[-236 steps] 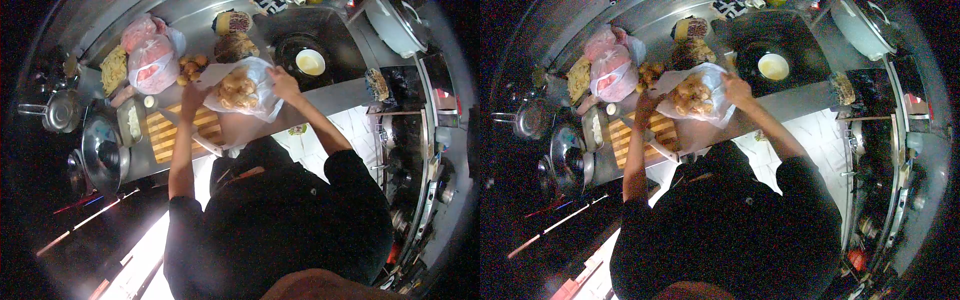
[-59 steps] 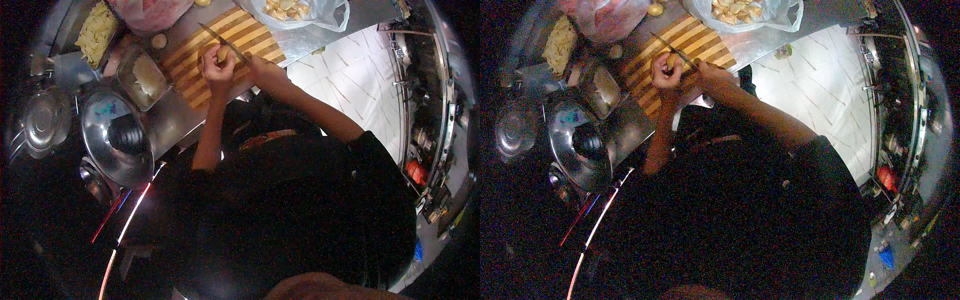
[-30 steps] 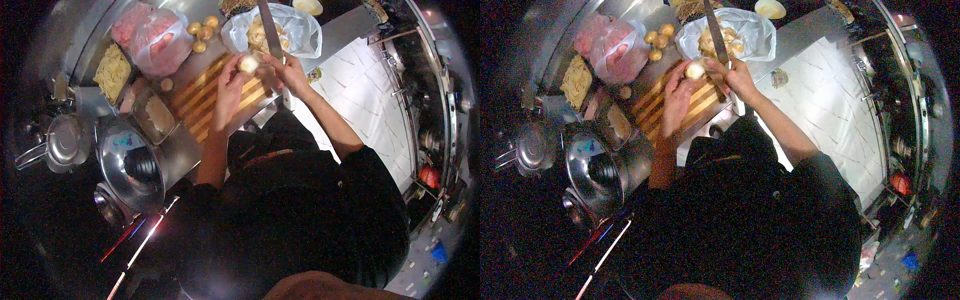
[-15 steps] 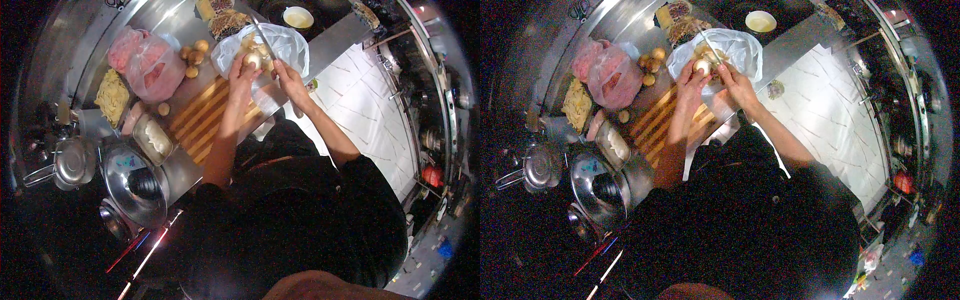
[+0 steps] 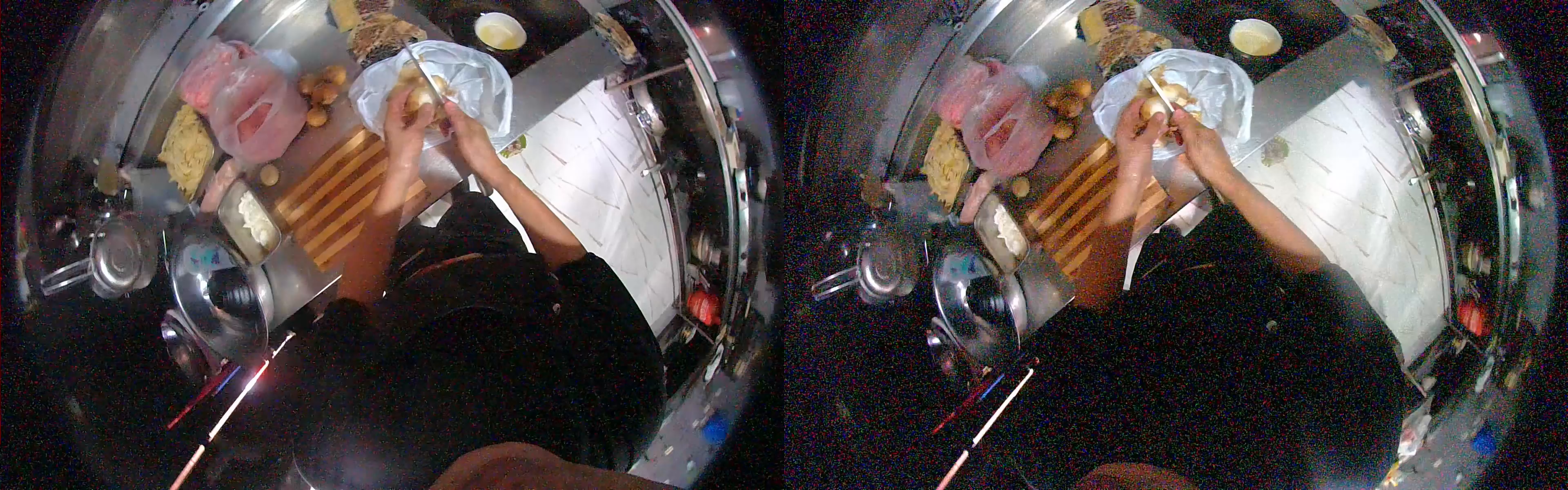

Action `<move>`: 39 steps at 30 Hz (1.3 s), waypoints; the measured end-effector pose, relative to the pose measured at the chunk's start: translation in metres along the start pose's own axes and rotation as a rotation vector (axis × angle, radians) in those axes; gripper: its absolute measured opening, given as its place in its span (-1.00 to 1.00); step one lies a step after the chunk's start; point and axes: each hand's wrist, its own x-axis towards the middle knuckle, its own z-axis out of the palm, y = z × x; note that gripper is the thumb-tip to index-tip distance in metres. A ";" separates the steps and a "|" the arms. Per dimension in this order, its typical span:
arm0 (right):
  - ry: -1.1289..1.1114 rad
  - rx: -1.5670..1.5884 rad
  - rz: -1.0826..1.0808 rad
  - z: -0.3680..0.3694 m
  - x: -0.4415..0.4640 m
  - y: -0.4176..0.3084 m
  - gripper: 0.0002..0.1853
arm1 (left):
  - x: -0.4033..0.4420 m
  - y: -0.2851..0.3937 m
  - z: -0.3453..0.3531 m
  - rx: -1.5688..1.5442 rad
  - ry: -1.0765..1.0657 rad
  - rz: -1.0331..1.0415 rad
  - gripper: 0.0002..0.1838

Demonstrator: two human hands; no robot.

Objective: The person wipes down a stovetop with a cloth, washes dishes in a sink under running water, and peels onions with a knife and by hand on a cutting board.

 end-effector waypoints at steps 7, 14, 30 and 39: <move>-0.047 0.075 0.050 0.009 -0.004 -0.024 -0.43 | 0.002 -0.020 -0.002 0.142 0.168 0.258 -0.55; 0.006 0.059 -0.036 0.016 0.015 -0.005 -0.44 | 0.006 -0.056 -0.002 0.296 0.223 0.329 -0.57; 0.092 0.160 -0.021 0.009 0.042 0.017 -0.31 | 0.008 -0.027 -0.016 -0.177 -0.166 0.066 -0.63; -0.147 -0.169 0.108 -0.019 0.033 -0.015 -0.26 | 0.009 0.004 -0.026 -0.628 -0.302 -0.135 -0.65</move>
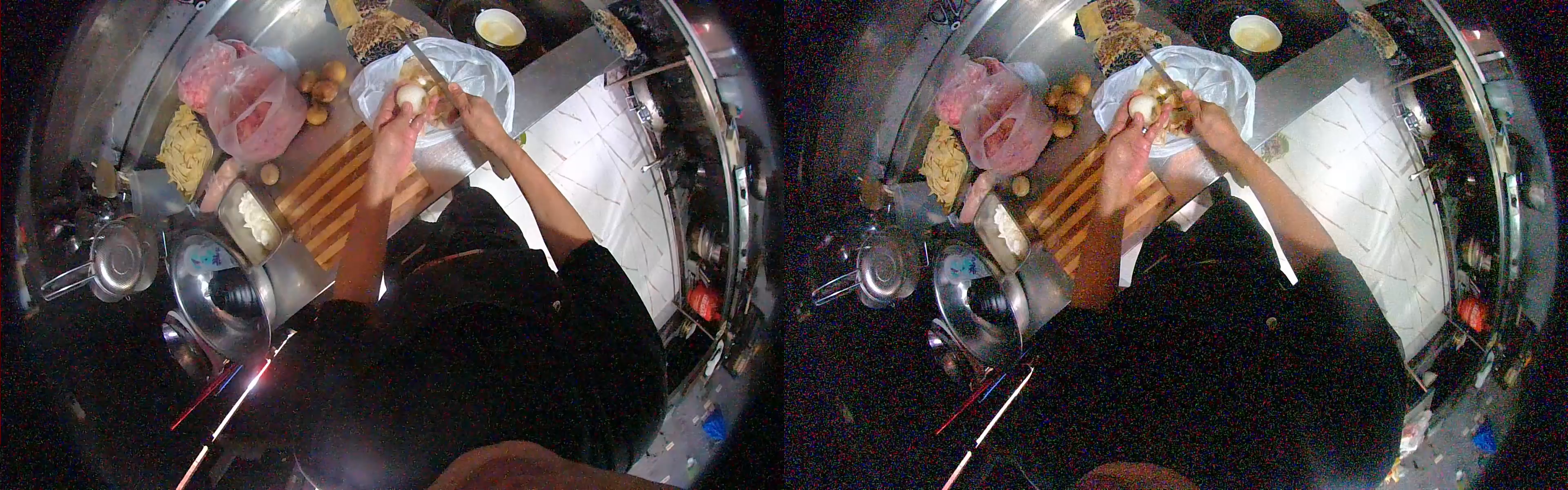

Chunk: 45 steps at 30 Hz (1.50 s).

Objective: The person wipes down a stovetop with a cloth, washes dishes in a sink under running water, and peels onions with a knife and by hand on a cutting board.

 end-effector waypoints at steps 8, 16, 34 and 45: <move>0.074 0.362 -0.080 0.014 -0.025 -0.023 -0.27 | 0.008 -0.015 0.000 0.288 0.256 0.130 -0.63; 0.147 0.251 -0.141 0.034 -0.025 -0.012 -0.25 | 0.009 -0.033 0.003 0.687 0.377 0.357 -0.55; 0.142 0.356 -0.084 0.029 -0.028 -0.010 -0.39 | 0.007 -0.021 -0.003 0.016 0.180 0.032 -0.63; 0.242 0.264 -0.197 0.029 -0.014 0.010 -0.34 | 0.003 -0.018 -0.006 0.121 0.185 0.057 -0.69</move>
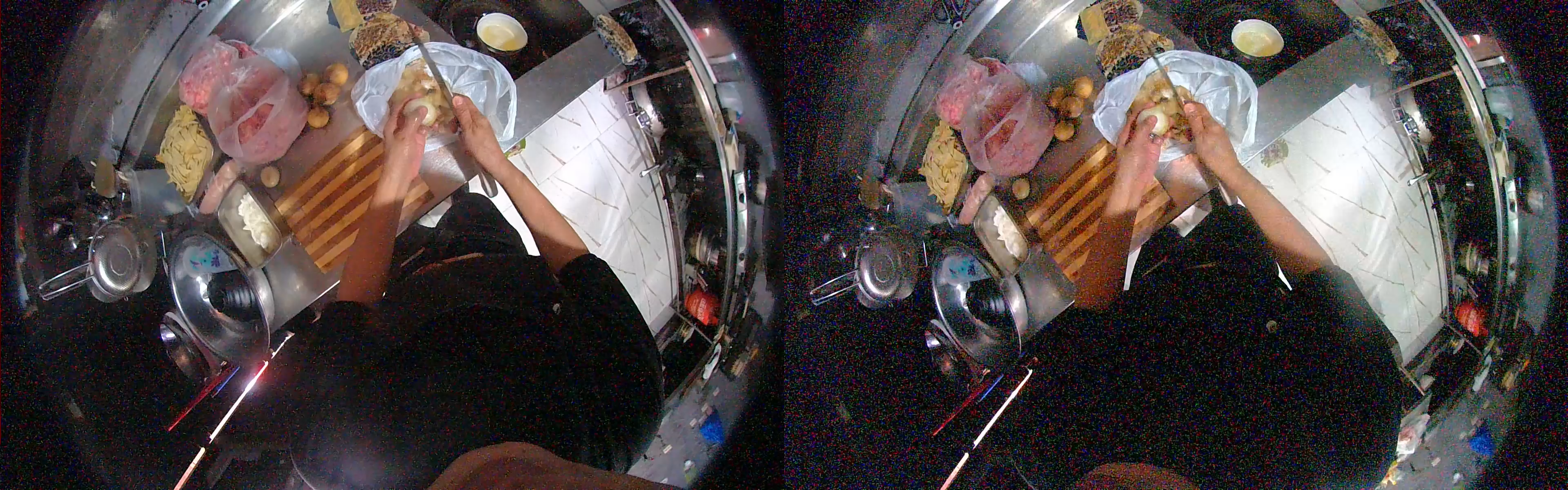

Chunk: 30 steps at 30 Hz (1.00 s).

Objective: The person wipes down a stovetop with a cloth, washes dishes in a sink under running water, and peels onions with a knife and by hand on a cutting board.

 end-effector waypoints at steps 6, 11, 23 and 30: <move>-0.151 -0.225 0.206 -0.017 0.005 -0.015 -0.36 | -0.007 0.007 0.004 0.048 -0.002 -0.020 -0.65; -0.014 -0.319 0.099 -0.020 -0.010 -0.034 -0.52 | -0.043 0.029 0.003 0.439 0.201 0.026 -0.64; -0.350 -0.515 -0.321 0.065 -0.084 0.015 -0.66 | -0.108 0.007 -0.166 1.077 0.443 0.147 -0.59; -0.388 -0.599 -0.310 0.099 -0.104 0.032 -0.84 | -0.115 0.025 -0.129 1.113 0.500 0.206 -0.56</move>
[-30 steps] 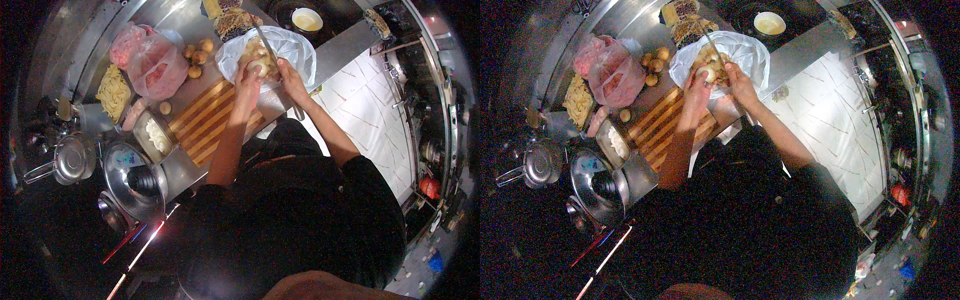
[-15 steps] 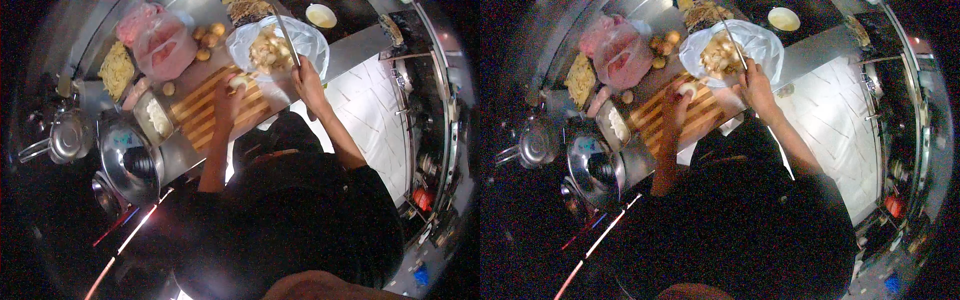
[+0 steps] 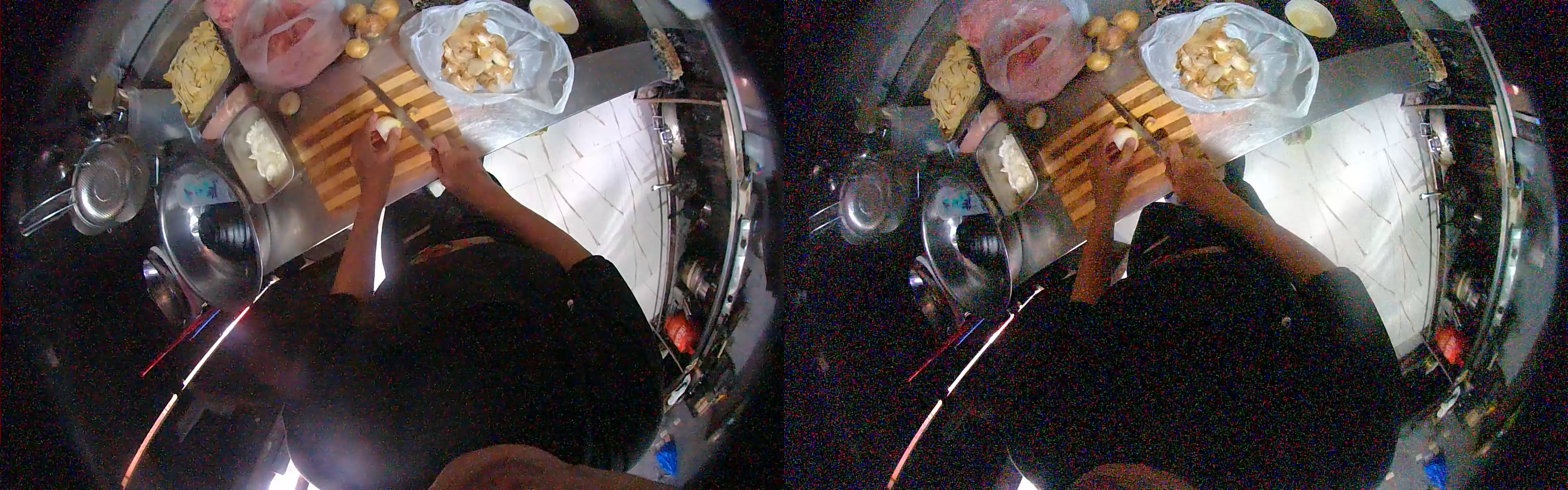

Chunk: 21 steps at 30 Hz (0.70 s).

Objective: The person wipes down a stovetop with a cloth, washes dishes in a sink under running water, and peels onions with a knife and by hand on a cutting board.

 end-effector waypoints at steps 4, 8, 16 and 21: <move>-0.036 -0.108 0.025 0.003 0.004 -0.007 -0.84 | -0.001 0.010 -0.003 -0.063 0.031 0.005 -0.58; -0.151 -0.058 0.103 -0.002 0.002 -0.015 -0.83 | 0.006 -0.008 0.002 -0.006 0.113 0.146 -0.61; -0.137 -0.146 0.003 -0.006 0.004 -0.025 -0.79 | 0.006 -0.003 0.001 -0.067 0.115 0.042 -0.58; -0.092 -0.277 -0.178 0.021 0.037 -0.006 -0.55 | 0.004 0.007 0.001 -0.294 0.090 -0.043 -0.59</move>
